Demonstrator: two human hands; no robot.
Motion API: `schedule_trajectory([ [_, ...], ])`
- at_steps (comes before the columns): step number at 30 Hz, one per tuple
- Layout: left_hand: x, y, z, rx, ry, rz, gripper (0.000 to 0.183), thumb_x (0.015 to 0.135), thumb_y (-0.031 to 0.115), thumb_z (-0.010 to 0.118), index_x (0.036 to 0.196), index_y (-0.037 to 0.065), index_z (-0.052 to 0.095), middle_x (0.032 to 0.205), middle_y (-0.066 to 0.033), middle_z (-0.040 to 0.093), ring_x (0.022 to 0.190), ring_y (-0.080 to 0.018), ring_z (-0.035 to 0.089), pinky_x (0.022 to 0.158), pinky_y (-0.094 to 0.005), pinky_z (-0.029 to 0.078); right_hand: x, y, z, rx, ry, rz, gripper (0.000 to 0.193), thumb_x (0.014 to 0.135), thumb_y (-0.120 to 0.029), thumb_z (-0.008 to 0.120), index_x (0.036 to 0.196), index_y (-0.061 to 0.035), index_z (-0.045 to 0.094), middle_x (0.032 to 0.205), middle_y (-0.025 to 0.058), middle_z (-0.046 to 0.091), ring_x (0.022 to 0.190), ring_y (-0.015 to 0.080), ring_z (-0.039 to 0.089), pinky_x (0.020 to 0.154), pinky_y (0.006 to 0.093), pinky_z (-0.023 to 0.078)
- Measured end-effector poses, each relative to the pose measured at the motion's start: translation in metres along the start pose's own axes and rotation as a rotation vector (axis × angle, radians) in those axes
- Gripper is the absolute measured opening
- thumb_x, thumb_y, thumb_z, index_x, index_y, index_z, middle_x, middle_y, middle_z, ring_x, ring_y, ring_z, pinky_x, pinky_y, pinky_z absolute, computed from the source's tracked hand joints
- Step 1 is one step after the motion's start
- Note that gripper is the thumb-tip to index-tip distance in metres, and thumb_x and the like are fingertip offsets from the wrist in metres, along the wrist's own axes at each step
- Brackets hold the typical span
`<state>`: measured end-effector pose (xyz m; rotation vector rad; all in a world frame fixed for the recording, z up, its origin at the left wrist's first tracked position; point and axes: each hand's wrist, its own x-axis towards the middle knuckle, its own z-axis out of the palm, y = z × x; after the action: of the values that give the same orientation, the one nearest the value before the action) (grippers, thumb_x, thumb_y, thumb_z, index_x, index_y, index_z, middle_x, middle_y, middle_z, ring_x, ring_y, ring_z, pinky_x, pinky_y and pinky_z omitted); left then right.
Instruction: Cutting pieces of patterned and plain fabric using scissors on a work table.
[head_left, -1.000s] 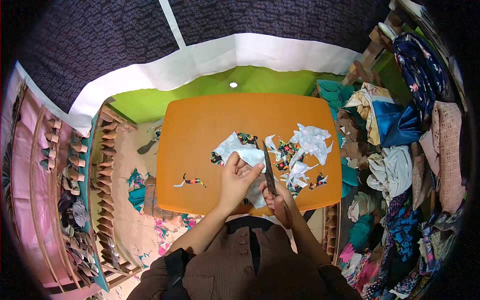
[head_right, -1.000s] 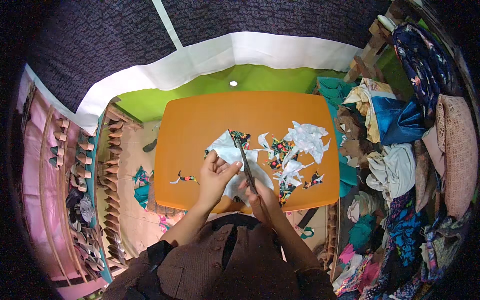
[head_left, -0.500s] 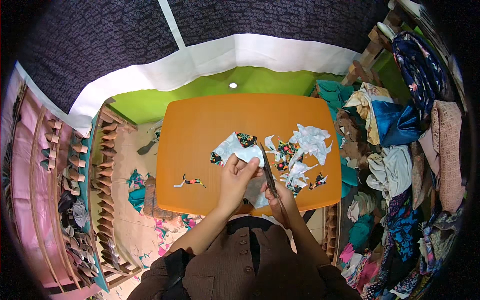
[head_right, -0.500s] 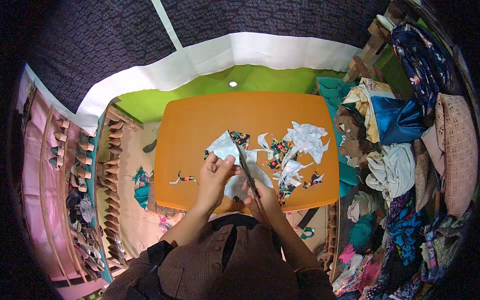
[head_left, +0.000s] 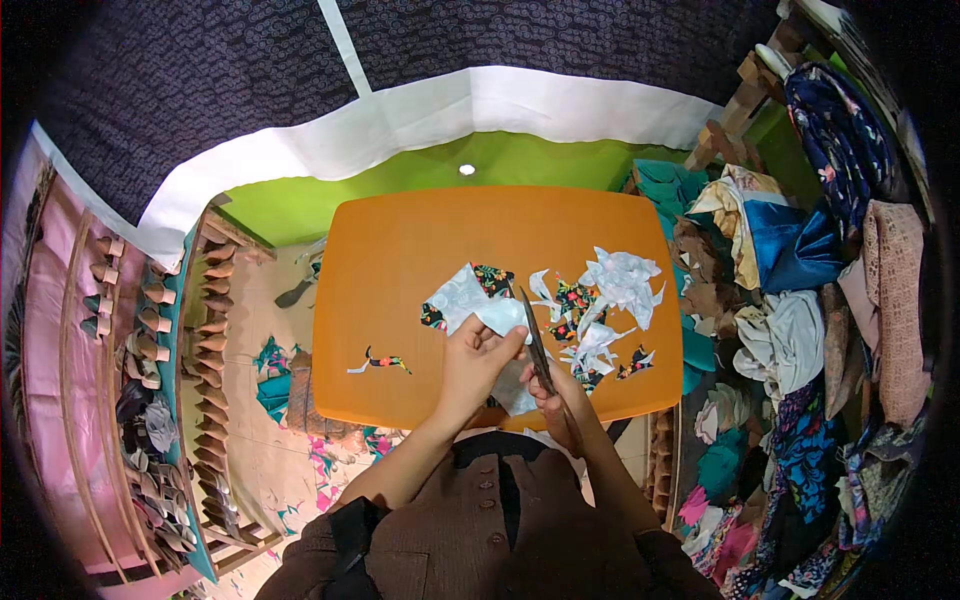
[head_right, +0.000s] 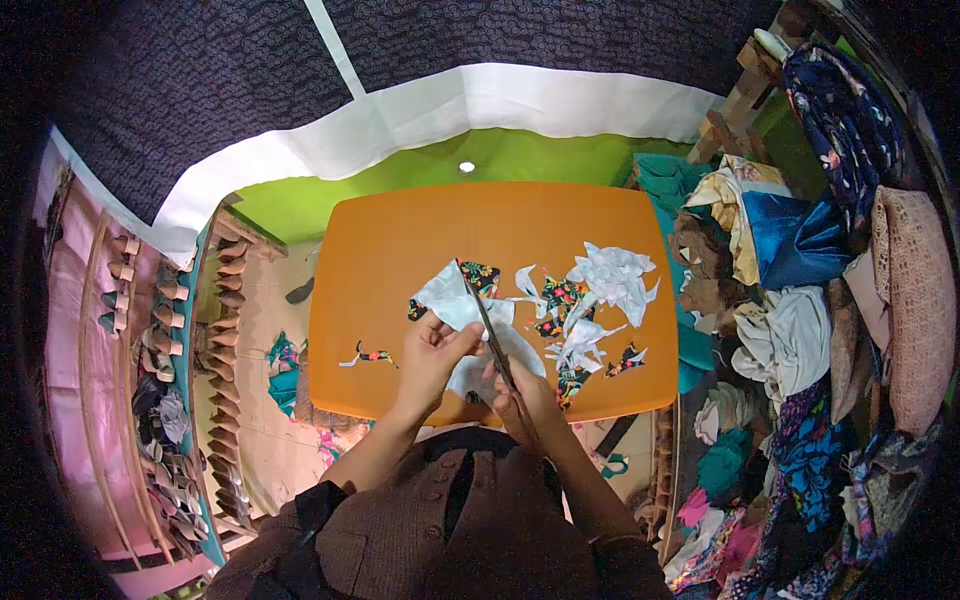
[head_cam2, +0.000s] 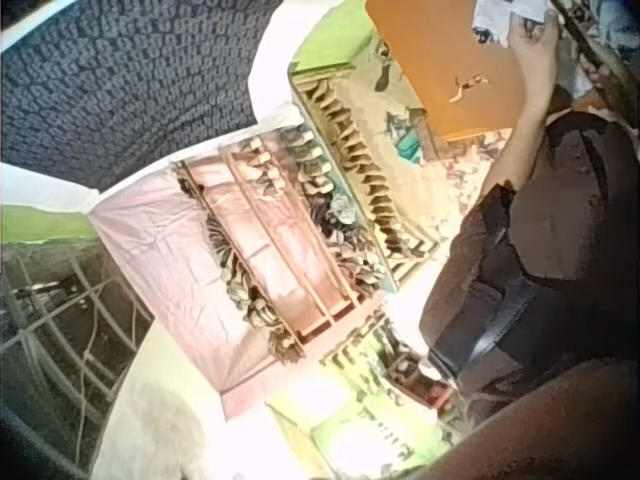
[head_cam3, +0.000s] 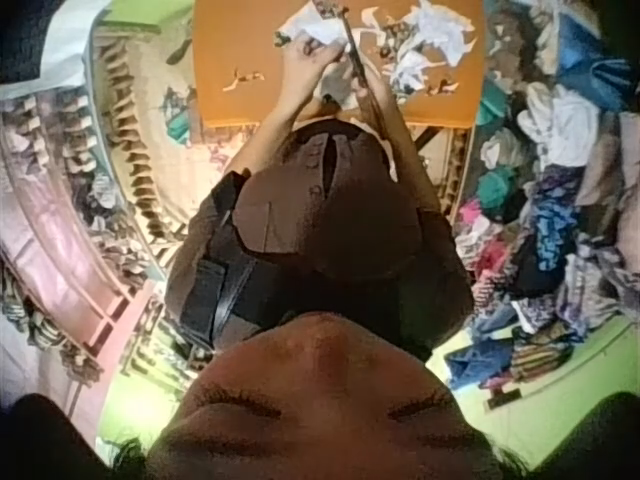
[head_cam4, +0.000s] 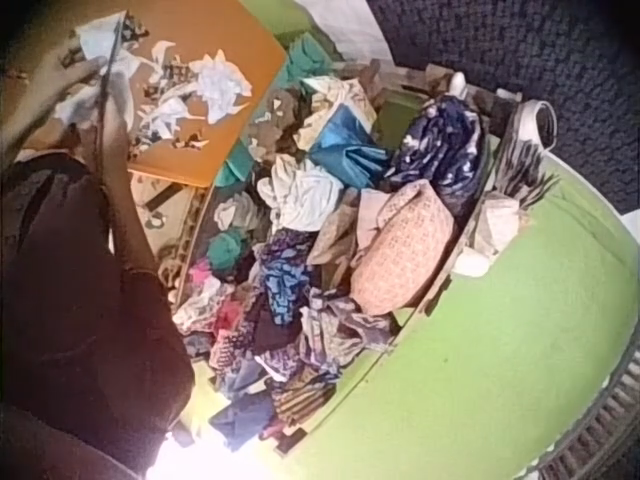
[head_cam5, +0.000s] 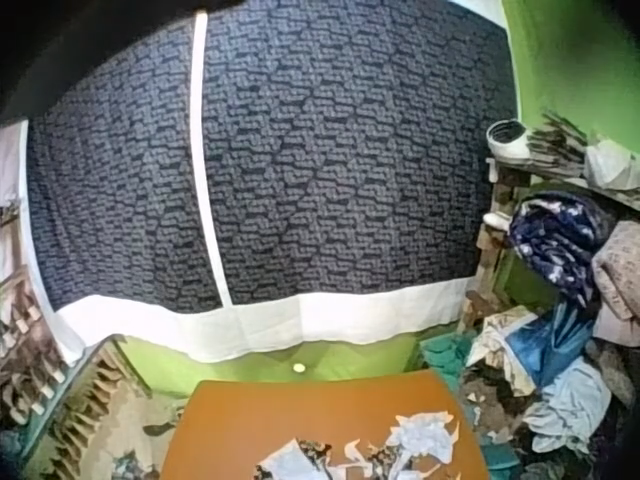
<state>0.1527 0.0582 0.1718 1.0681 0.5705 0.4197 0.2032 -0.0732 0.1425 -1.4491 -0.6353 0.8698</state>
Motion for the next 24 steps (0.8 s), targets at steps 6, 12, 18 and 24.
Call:
schedule_trajectory([
  [6,0.000,0.000,-0.005,0.022,-0.030,0.013,0.014,0.076,0.002,0.057,0.088,-0.001,0.050,0.076,-0.0044,0.057,0.064,-0.0070,0.053,0.058,-0.0198,0.043,-0.001,0.001,-0.002,-0.030,-0.032,0.030,0.078,0.061,-0.076,0.041,0.089,-0.0023,0.042,0.065,-0.0046,0.031,0.055,0.0017,0.028,0.047,0.0151,0.022],
  [12,-0.002,-0.001,-0.006,0.035,-0.035,0.057,0.024,0.074,-0.002,0.057,0.094,-0.001,0.044,0.079,-0.0061,0.056,0.066,-0.0083,0.054,0.060,-0.0201,0.044,-0.003,-0.016,-0.001,0.157,-0.109,0.176,0.080,0.056,-0.078,0.042,0.089,-0.0055,0.039,0.065,-0.0065,0.028,0.051,0.0012,0.025,0.044,0.0148,0.019],
  [18,-0.003,0.003,-0.002,0.062,-0.105,0.057,0.037,0.071,-0.004,0.059,0.098,0.003,0.034,0.077,-0.0053,0.053,0.060,-0.0075,0.054,0.051,-0.0174,0.043,-0.005,-0.002,-0.008,0.140,-0.100,0.187,0.080,0.054,-0.078,0.044,0.089,-0.0071,0.038,0.065,-0.0067,0.027,0.049,0.0010,0.024,0.043,0.0148,0.020],
  [24,0.002,-0.007,-0.012,0.176,-0.121,0.102,0.042,0.070,-0.006,0.058,0.101,0.004,0.032,0.078,-0.0057,0.053,0.062,-0.0076,0.055,0.051,-0.0179,0.044,-0.007,-0.009,-0.002,0.145,-0.098,0.143,0.075,0.057,-0.078,0.040,0.083,-0.0081,0.038,0.063,-0.0065,0.030,0.048,0.0005,0.026,0.041,0.0148,0.020],
])
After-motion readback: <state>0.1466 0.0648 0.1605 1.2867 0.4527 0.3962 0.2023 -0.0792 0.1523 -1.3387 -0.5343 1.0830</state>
